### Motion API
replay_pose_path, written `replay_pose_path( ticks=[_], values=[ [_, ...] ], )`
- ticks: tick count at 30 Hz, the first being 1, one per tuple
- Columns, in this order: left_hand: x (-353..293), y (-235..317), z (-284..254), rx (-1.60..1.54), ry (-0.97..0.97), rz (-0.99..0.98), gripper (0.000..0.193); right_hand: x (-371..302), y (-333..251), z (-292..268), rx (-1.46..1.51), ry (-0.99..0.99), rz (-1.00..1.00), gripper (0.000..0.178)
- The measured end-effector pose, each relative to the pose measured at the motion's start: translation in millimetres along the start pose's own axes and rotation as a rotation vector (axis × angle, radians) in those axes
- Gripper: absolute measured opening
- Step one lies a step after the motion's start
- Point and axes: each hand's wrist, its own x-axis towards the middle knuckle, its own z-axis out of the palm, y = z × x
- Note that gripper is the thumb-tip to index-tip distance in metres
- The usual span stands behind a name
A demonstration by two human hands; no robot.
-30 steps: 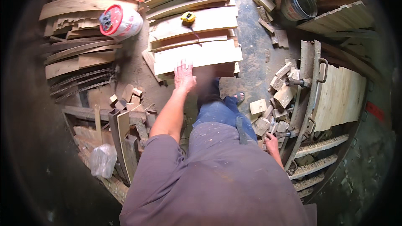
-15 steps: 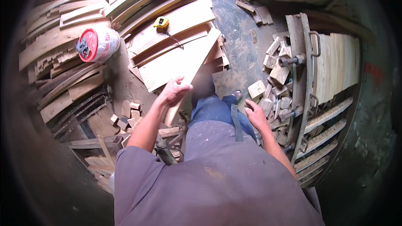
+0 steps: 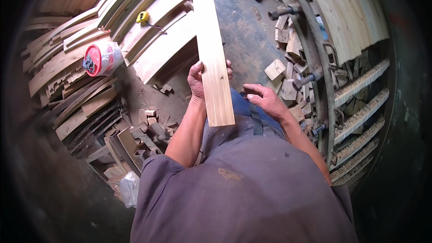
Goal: The person repeatedly picks up wooden planks from a pile on the floor, carries them to a workbench, and stacks them. The person also uses a tape measure to measure the planks before stacking them.
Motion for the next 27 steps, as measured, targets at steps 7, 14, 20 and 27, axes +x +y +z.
replay_pose_path(
  ticks=[7, 14, 20, 27],
  values=[
    [13.7, -95.8, 43.9, 0.091, -0.020, 0.014, 0.076, -78.5, 4.8, -29.7, 0.398, -0.166, -0.087, 0.084],
    [50.7, -178.5, 87.1, 0.457, 0.070, 0.234, 0.052, -95.3, -5.5, -67.6, 0.012, 0.294, -0.343, 0.108],
    [78.6, -189.4, 138.0, 0.306, -0.104, 0.023, 0.058, -142.4, -11.2, -114.3, 1.155, -0.130, -0.394, 0.089],
    [91.7, -194.7, 124.5, 0.357, -0.111, -0.114, 0.076, -186.7, 30.7, -140.2, 1.315, -0.049, -0.587, 0.099]
  ],
)
